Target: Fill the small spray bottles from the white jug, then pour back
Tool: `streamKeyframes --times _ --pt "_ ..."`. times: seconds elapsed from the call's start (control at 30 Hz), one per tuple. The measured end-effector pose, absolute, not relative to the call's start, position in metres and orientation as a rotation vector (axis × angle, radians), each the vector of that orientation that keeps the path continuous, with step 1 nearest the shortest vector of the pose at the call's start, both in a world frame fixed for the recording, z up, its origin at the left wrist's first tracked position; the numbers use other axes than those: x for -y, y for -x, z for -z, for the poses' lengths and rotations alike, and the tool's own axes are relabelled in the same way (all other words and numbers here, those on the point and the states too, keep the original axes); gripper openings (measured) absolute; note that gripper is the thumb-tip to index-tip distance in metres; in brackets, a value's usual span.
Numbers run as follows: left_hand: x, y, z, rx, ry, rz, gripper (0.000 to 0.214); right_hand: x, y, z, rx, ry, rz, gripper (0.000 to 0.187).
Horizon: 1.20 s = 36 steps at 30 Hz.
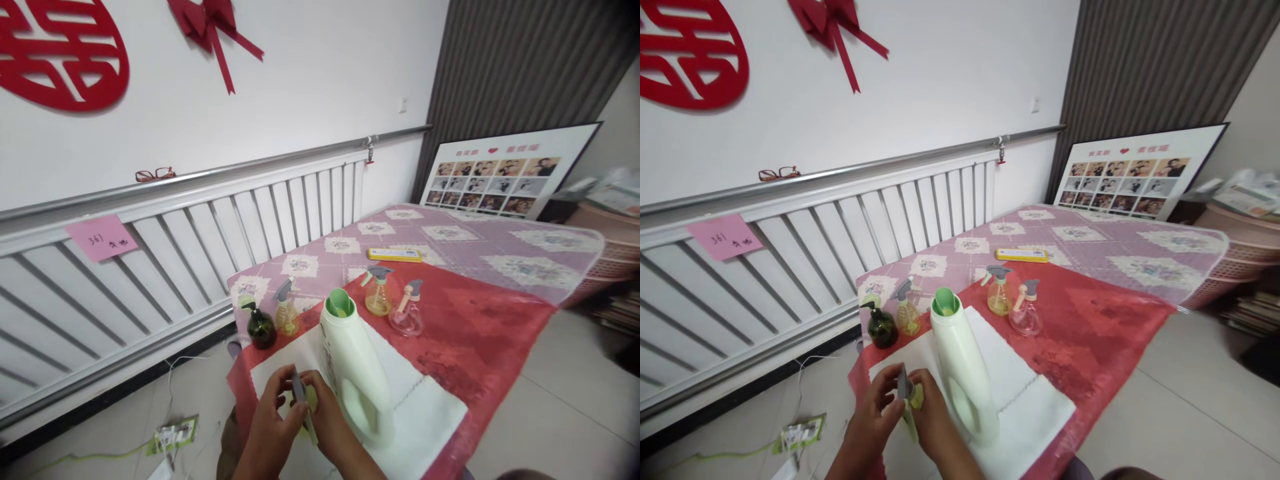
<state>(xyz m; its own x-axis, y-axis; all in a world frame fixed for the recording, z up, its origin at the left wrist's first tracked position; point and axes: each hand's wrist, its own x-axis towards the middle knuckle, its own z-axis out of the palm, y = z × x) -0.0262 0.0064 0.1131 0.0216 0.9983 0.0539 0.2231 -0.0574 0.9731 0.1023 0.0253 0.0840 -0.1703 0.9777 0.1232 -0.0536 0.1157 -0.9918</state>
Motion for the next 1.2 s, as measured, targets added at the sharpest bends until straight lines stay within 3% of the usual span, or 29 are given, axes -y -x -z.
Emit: streamKeyframes --times 0.3,0.5,0.77,1.2 --pt "-0.004 0.025 -0.123 -1.428 -1.456 -0.954 0.057 -0.026 -0.103 -0.082 1.35 1.14 -1.256 0.018" --pt "-0.003 0.023 -0.125 -1.458 -1.475 -0.998 0.057 -0.026 -0.121 -0.095 1.586 1.002 -1.268 0.044" --pt "-0.002 0.026 -0.133 -1.346 -1.498 -1.029 0.053 -0.029 -0.126 -0.103 1.696 0.994 -1.167 0.019" --pt "-0.003 0.034 -0.142 -1.284 -1.544 -0.869 0.048 -0.037 -0.109 -0.085 1.605 1.276 -0.948 0.019"
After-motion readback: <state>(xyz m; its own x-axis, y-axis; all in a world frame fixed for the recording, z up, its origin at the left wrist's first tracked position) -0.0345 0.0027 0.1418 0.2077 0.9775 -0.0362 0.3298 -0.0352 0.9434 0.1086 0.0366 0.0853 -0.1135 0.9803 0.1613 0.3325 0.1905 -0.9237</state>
